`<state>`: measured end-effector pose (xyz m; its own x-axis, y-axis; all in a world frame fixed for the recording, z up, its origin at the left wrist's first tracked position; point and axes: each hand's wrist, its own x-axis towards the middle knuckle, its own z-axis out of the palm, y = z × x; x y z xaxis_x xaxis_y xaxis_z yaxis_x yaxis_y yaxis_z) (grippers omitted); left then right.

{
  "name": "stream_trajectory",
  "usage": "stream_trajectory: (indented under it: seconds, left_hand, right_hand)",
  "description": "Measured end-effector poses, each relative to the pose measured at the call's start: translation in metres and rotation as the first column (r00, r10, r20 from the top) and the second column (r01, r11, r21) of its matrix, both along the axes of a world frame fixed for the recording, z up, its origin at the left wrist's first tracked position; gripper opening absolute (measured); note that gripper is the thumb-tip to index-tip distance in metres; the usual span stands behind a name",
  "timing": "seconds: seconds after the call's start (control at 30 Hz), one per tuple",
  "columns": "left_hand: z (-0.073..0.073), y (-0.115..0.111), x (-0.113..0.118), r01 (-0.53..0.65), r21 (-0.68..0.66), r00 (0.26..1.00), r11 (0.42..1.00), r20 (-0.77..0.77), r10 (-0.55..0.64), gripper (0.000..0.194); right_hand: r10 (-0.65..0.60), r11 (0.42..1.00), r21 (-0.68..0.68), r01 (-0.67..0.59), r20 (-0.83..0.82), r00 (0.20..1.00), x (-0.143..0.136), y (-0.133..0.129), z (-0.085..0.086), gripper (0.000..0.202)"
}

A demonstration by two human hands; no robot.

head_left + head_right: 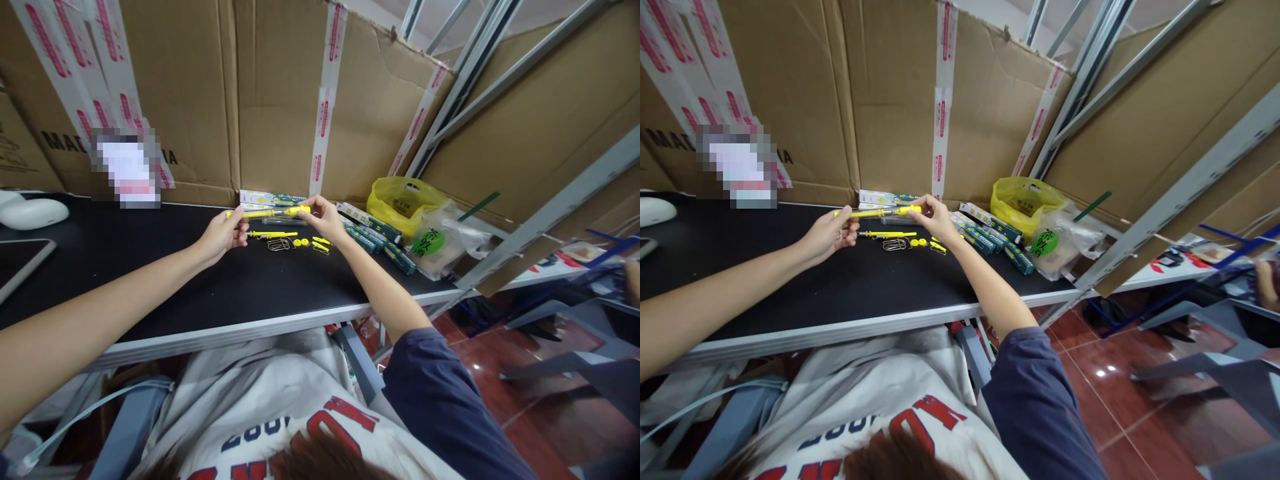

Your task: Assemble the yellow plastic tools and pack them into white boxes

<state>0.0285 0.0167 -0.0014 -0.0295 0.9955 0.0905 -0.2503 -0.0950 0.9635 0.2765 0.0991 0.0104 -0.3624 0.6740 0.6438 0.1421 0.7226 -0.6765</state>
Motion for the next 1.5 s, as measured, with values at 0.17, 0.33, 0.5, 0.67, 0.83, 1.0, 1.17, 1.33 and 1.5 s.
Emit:
stream_trajectory:
  seconds: [0.17,0.33,0.5,0.67,0.83,1.0,1.17,1.33,1.5]
  left_hand:
    - [0.0002,-0.0001,-0.0003,0.003,0.001,1.0,1.0,-0.001,-0.003,0.03]
    - [-0.001,0.0014,-0.0012,0.007,0.002,1.0,1.0,0.001,-0.007,0.029]
    - [-0.0004,0.001,-0.0011,0.001,-0.004,1.0,1.0,0.006,-0.001,0.029]
    - [-0.0011,0.0018,-0.0011,0.004,0.002,1.0,1.0,0.004,-0.004,0.03]
    - [-0.0017,0.0022,-0.0014,0.002,0.007,1.0,1.0,0.006,-0.002,0.032]
    - [-0.0017,0.0016,-0.0015,0.008,0.003,1.0,1.0,0.007,-0.008,0.033]
    - [-0.0013,0.0015,-0.001,-0.001,0.002,1.0,1.0,0.009,0.001,0.032]
    - [-0.0026,0.0033,-0.0022,0.008,0.006,1.0,1.0,0.013,-0.008,0.031]
    - [-0.003,0.0029,-0.0025,0.009,0.005,1.0,1.0,0.017,-0.009,0.031]
  right_hand:
    - [0.018,1.0,-0.023,-0.018,-0.004,1.0,-0.0006,-0.0007,-0.0002,0.05]
    - [0.027,0.999,-0.017,-0.027,0.0,1.0,-0.0009,-0.0023,0.0009,0.05]
    - [0.055,0.998,-0.032,-0.055,-0.001,0.998,-0.004,-0.0055,0.0025,0.051]
    - [0.077,0.996,-0.033,-0.077,-0.014,0.997,-0.0061,-0.0054,0.0005,0.051]
    - [0.109,0.993,-0.05,-0.109,-0.006,0.994,-0.0058,-0.005,0.0001,0.052]
    - [0.134,0.988,-0.073,-0.135,-0.013,0.991,-0.0056,-0.0061,0.0012,0.052]
    - [0.146,0.986,-0.082,-0.145,0.004,0.989,-0.0047,-0.0057,0.0007,0.05]
    - [0.151,0.985,-0.086,-0.151,0.001,0.988,-0.0047,-0.0062,0.001,0.049]
    - [0.145,0.985,-0.091,-0.145,-0.005,0.989,-0.0045,-0.0058,0.0005,0.051]
